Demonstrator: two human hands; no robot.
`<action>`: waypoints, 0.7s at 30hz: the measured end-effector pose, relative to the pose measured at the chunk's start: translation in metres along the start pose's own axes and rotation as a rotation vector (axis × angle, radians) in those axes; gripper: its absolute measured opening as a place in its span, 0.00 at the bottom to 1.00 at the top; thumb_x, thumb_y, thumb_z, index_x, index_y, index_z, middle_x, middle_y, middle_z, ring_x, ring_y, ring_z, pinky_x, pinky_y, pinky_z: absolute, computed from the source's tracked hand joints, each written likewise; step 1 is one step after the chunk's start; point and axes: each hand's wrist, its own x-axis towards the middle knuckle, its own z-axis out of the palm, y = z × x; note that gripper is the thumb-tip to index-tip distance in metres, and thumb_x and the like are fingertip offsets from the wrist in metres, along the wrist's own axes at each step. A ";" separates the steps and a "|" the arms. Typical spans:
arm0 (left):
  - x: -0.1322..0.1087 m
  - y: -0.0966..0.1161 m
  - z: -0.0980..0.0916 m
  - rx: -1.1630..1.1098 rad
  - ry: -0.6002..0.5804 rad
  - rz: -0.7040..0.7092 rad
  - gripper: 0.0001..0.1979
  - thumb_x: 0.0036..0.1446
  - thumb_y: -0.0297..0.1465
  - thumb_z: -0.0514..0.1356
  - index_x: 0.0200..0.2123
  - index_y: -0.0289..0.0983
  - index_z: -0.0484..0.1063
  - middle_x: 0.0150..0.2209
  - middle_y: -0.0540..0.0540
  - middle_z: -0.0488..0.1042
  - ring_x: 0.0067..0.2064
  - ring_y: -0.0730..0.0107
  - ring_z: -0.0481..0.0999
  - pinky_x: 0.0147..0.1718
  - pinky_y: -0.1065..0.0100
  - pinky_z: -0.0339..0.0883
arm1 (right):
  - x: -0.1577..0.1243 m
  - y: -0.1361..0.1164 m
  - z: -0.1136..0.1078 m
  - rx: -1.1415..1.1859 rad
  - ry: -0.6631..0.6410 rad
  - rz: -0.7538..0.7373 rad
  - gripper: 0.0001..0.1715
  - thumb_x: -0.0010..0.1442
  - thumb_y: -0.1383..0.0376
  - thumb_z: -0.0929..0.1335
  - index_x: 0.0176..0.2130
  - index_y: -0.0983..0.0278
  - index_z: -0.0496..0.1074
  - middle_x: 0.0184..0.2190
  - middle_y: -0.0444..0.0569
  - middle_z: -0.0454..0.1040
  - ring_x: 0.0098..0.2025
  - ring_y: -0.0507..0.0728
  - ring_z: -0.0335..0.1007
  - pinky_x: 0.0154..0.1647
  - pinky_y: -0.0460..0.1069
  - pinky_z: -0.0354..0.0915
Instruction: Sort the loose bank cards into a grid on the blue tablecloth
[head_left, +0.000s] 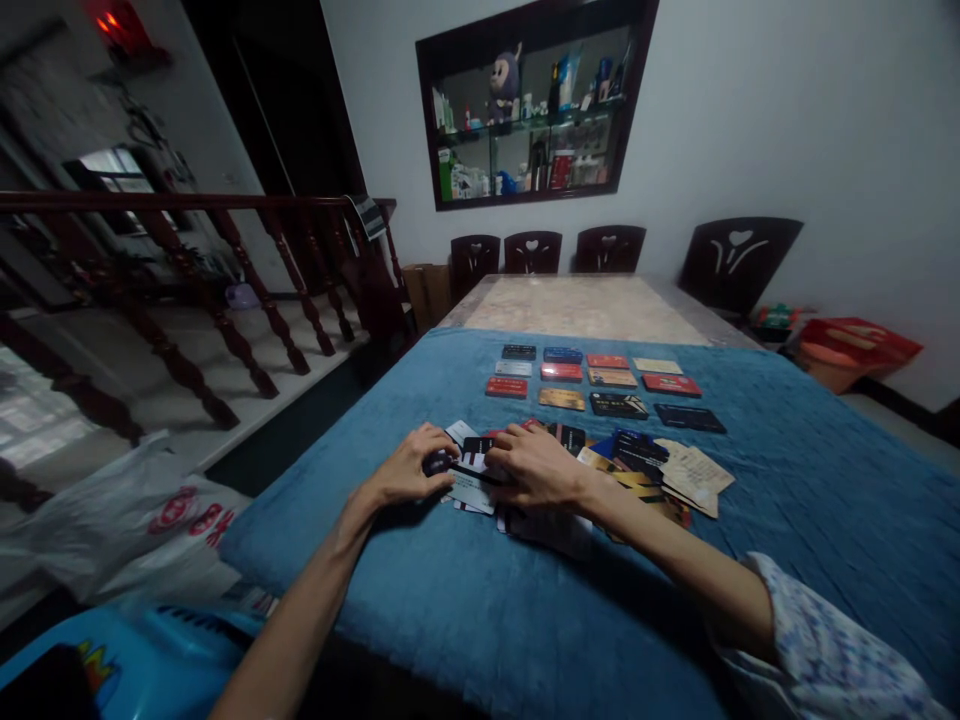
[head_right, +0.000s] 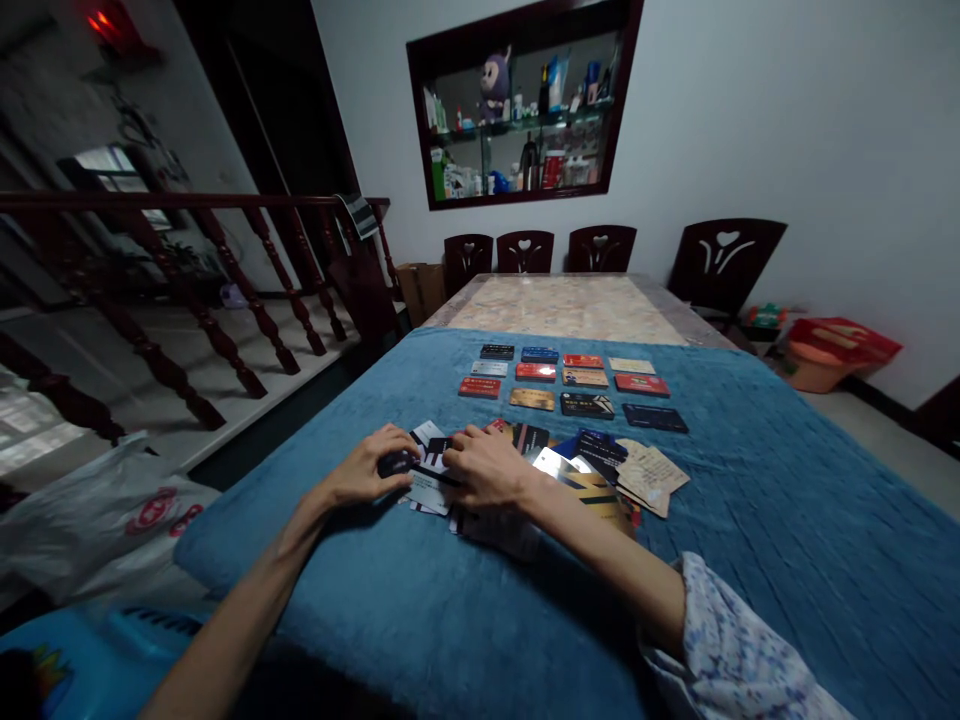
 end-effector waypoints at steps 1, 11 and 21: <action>-0.001 0.001 -0.001 -0.007 -0.009 0.008 0.12 0.49 0.27 0.66 0.40 0.38 0.75 0.43 0.45 0.76 0.47 0.61 0.70 0.51 0.59 0.64 | 0.000 -0.001 0.000 -0.001 0.001 -0.006 0.23 0.59 0.50 0.68 0.46 0.63 0.75 0.45 0.57 0.74 0.47 0.64 0.65 0.42 0.54 0.58; -0.003 0.004 -0.002 0.025 -0.146 -0.007 0.20 0.46 0.27 0.68 0.45 0.40 0.74 0.47 0.45 0.71 0.51 0.57 0.63 0.54 0.52 0.60 | -0.001 -0.006 0.007 -0.024 -0.040 -0.058 0.37 0.55 0.41 0.68 0.50 0.66 0.73 0.47 0.60 0.72 0.49 0.67 0.65 0.45 0.57 0.58; -0.002 0.004 0.000 0.014 -0.183 -0.027 0.22 0.45 0.28 0.67 0.47 0.40 0.72 0.48 0.45 0.71 0.50 0.58 0.62 0.54 0.53 0.58 | 0.000 -0.011 0.006 -0.025 -0.058 -0.050 0.29 0.56 0.48 0.68 0.46 0.68 0.74 0.44 0.61 0.73 0.47 0.65 0.64 0.44 0.56 0.56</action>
